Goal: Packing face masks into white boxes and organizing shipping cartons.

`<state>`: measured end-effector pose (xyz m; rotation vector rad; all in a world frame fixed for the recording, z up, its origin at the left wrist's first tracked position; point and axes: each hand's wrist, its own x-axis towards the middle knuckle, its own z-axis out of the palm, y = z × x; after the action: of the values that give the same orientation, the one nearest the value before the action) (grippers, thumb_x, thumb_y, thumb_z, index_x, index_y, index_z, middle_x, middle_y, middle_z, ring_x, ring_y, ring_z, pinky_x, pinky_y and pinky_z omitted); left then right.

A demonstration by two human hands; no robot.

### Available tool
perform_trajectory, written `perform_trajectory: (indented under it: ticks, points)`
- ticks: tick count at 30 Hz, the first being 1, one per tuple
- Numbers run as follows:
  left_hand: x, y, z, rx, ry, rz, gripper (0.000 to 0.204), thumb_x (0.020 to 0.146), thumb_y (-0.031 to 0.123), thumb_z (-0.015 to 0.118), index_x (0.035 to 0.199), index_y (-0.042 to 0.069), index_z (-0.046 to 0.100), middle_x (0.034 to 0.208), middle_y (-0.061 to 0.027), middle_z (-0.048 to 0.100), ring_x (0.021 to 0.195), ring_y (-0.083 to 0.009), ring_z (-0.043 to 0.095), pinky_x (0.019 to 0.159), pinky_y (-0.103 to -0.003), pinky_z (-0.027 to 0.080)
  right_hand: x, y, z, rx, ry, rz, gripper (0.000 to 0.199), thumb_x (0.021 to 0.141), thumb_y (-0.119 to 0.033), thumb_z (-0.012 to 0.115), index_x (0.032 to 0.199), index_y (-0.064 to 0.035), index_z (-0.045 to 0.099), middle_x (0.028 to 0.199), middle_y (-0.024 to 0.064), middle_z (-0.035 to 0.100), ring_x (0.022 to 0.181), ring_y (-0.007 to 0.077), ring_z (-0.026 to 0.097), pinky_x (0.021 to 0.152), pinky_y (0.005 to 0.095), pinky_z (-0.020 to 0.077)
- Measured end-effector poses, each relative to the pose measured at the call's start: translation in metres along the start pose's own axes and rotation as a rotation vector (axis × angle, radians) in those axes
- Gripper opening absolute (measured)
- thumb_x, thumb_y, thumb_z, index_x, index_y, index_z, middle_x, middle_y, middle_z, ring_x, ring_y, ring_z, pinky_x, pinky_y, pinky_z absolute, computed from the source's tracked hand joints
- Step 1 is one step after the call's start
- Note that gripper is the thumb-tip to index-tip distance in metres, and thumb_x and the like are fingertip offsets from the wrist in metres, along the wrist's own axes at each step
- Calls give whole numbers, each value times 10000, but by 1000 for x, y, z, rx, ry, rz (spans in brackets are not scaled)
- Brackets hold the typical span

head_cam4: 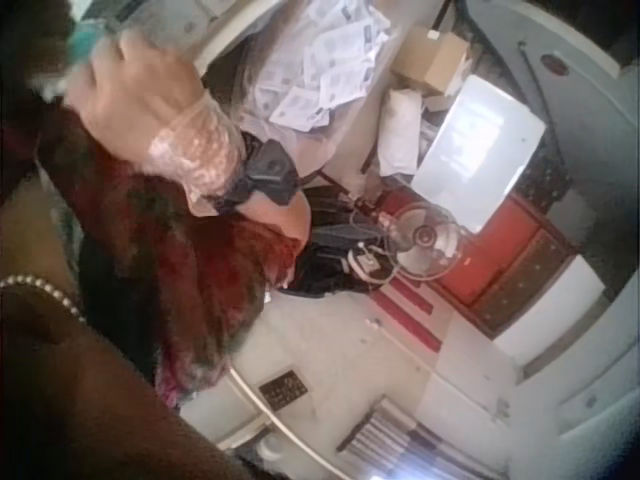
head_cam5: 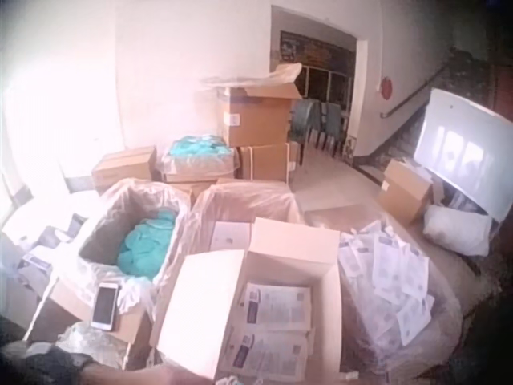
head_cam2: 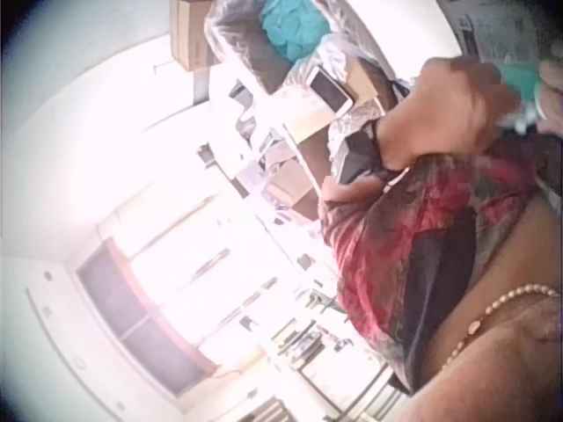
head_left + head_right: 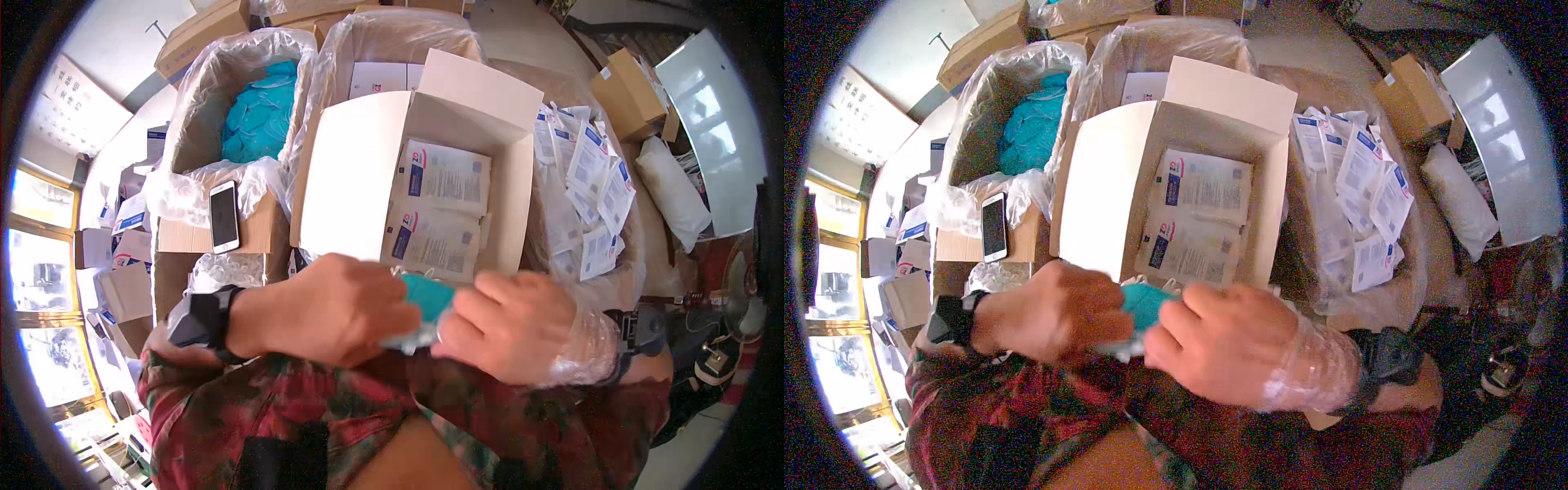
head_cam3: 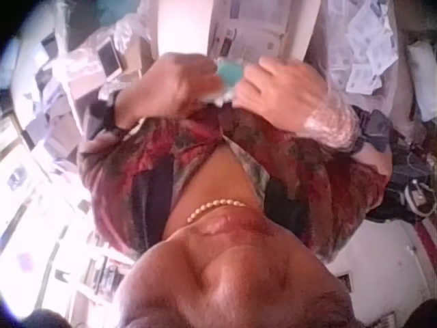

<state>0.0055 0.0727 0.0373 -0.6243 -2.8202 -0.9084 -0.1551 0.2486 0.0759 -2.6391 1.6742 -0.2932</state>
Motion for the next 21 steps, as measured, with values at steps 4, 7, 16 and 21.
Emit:
perform_trajectory:
  ticks: [4,7,16,21]
  points:
    - [-8,23,-29,83,-59,181,152,732,169,587,712,106,450,638,-5,397,552,-148,482,438,-281,388,-14,-7,-26,377,-86,32,282,789,-299,664,691,-120,470,614,14,422,514,166,485,419,311,410]
    - [-9,35,-38,78,-87,215,173,729,181,595,710,108,440,633,0,389,547,-134,475,413,-268,369,-26,-12,-32,556,-121,38,258,828,-278,648,706,-123,481,610,26,441,524,183,521,435,326,435]
    - [-25,41,-53,0,-130,169,143,725,172,592,748,110,465,644,0,380,542,-123,474,397,-251,356,-39,-8,-40,775,-208,112,279,778,-206,720,660,-106,487,596,20,454,517,198,512,437,327,401]
    - [-36,42,-60,19,-128,126,143,696,218,598,728,160,471,642,18,370,534,-132,474,376,-282,333,-40,-6,-41,823,-214,138,248,774,-186,715,666,-99,510,604,34,471,525,219,518,453,336,408]
